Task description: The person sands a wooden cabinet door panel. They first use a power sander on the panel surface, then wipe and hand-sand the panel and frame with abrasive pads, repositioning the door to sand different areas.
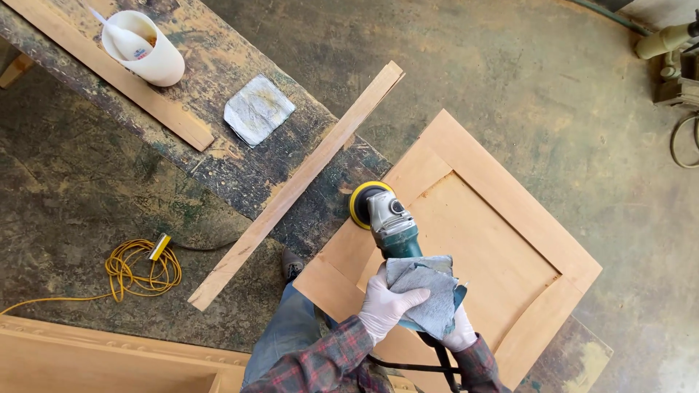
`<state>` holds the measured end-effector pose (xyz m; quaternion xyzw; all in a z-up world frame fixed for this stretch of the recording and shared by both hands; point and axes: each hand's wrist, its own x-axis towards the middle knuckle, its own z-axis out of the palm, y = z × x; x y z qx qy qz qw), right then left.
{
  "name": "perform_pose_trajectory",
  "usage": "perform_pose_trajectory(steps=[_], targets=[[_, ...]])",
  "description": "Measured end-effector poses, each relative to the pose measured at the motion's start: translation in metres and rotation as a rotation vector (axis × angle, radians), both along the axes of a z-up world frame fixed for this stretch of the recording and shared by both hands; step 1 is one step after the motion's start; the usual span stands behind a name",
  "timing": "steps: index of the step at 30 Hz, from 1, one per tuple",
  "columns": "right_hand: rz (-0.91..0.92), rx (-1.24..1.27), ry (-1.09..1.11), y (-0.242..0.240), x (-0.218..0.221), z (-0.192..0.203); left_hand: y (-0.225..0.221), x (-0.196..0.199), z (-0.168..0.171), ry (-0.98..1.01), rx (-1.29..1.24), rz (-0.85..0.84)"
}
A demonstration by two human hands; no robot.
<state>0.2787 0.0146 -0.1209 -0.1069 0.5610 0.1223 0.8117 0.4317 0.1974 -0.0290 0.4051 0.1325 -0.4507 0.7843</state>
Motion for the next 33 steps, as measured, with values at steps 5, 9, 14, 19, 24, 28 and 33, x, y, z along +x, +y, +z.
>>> perform_pose_trajectory(steps=[5,9,14,19,24,28,33], targets=[[0.02,-0.166,-0.27,-0.055,0.018,-0.02,-0.051,0.038,-0.011,-0.084,-0.065,0.023],[0.612,-0.977,-0.429,-0.071,0.065,0.03,-0.1,0.055,-0.027,-0.151,-0.103,-0.021],[0.552,-1.206,-0.513,-0.081,0.11,0.058,-0.144,0.068,-0.038,-0.164,-0.116,-0.099],[0.547,-1.189,-0.51,-0.077,0.099,0.063,-0.139,0.057,-0.04,-0.236,-0.055,-0.109],[0.694,-1.16,-0.417,-0.075,0.048,0.041,-0.097,0.041,-0.016,-0.164,-0.098,-0.059],[0.756,-1.02,-0.498,-0.071,0.004,0.003,-0.063,0.018,-0.008,-0.151,-0.075,0.002],[0.259,-0.303,-0.255,-0.036,-0.006,-0.014,-0.013,-0.003,-0.003,-0.117,-0.038,0.06]])
